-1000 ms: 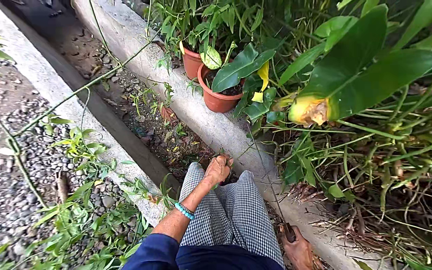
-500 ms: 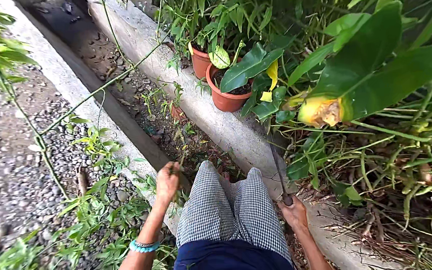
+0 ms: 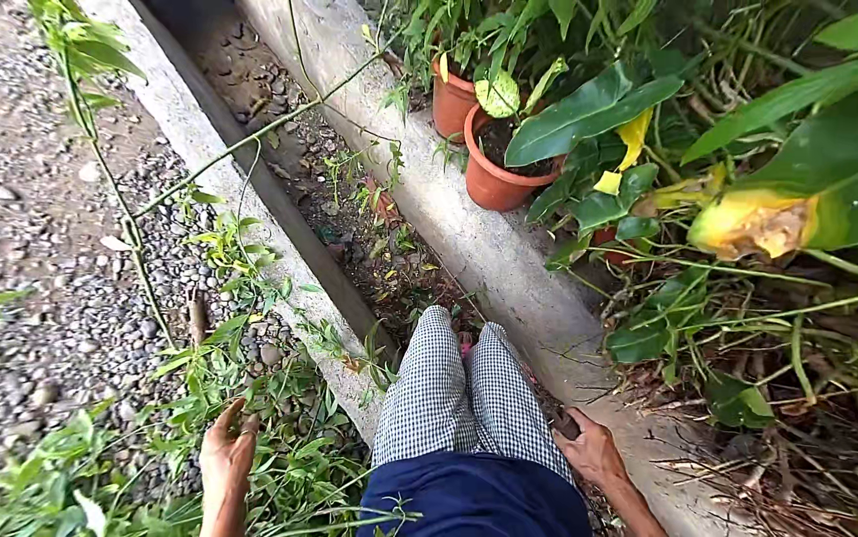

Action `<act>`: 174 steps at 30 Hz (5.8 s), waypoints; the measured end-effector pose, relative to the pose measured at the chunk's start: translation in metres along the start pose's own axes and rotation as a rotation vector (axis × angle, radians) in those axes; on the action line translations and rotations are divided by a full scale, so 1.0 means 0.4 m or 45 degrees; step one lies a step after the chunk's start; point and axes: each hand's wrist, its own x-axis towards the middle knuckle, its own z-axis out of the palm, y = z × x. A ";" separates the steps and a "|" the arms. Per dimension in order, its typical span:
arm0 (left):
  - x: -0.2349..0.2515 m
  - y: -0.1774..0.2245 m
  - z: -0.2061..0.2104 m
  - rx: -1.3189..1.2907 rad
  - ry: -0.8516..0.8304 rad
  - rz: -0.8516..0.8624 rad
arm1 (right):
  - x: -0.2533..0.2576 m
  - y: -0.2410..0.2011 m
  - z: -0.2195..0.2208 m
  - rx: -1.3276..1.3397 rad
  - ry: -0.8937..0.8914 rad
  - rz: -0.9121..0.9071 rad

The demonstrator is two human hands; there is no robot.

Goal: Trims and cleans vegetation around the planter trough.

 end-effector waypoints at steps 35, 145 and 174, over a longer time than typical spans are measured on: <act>-0.245 0.793 0.656 0.486 -1.017 1.377 | -0.374 0.160 0.044 0.415 0.521 0.413; 0.016 0.342 0.262 -0.485 -0.428 0.045 | 0.032 0.080 0.005 0.349 0.253 -0.066; -0.053 0.100 0.216 0.278 -0.275 0.257 | -0.042 -0.001 -0.029 0.239 0.136 -0.200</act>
